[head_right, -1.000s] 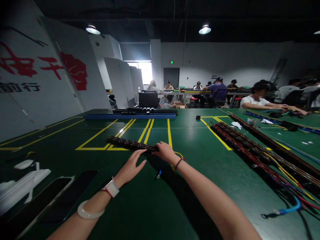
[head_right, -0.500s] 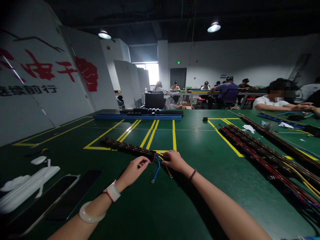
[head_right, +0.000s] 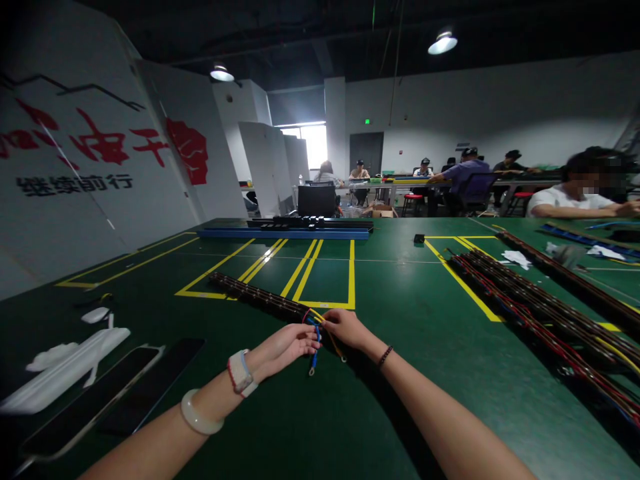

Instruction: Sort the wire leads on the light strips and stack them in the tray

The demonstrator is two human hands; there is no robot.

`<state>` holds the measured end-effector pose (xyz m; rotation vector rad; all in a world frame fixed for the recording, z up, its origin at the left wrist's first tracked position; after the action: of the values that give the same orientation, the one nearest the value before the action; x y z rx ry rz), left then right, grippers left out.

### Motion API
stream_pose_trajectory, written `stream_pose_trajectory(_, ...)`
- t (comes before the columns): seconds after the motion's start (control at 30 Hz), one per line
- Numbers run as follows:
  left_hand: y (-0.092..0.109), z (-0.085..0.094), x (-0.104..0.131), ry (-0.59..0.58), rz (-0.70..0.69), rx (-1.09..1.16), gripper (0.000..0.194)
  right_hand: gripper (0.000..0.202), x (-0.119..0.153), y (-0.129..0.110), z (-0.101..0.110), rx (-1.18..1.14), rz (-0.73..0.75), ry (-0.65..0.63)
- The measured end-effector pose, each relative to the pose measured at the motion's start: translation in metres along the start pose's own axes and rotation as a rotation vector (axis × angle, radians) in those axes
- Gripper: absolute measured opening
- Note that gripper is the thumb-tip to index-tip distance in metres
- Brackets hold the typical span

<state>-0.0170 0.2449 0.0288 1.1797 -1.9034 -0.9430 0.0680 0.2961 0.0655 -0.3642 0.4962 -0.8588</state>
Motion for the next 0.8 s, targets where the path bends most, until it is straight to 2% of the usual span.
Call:
stream_pose_trajectory(0.17, -0.005, -0.007, -0.010, 0.058, -0.047, 0.001, 0.023, 0.029, 0.005, -0.012, 0.001, -0.049, 0.034, -0.004)
stream_pose_trajectory(0.3, -0.005, -0.008, -0.017, 0.016, -0.093, 0.034, 0.022, 0.026, 0.006, -0.017, 0.005, -0.078, 0.083, -0.027)
stream_pose_trajectory(0.43, -0.003, -0.006, -0.017, -0.046, -0.167, 0.034, 0.024, 0.023, 0.006, -0.019, 0.011, 0.036, 0.105, 0.009)
stream_pose_trajectory(0.53, -0.001, -0.011, -0.010, -0.101, -0.188, 0.021, 0.024, 0.026, 0.007, -0.013, 0.016, 0.125, 0.004, 0.066)
stream_pose_trajectory(0.67, 0.001, -0.015, -0.006, -0.117, -0.188, 0.049, 0.019, 0.031, 0.012, -0.002, 0.016, 0.301, -0.175, 0.025)
stream_pose_trajectory(0.8, 0.001, -0.011, -0.007, -0.095, -0.209, 0.097, 0.015, 0.027, 0.016, -0.012, 0.019, 0.442, -0.156, 0.029)
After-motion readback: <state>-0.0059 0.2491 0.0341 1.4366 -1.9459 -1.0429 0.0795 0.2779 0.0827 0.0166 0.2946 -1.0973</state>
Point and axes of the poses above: each hand's wrist, its own x-axis away from the middle knuckle, its own z-axis out of the back of the hand, y = z × x, the point moved 10 cm from there along -x, towards the middle knuckle, and after that the axes turned 11 degrees about x, right-handed, at the moved point
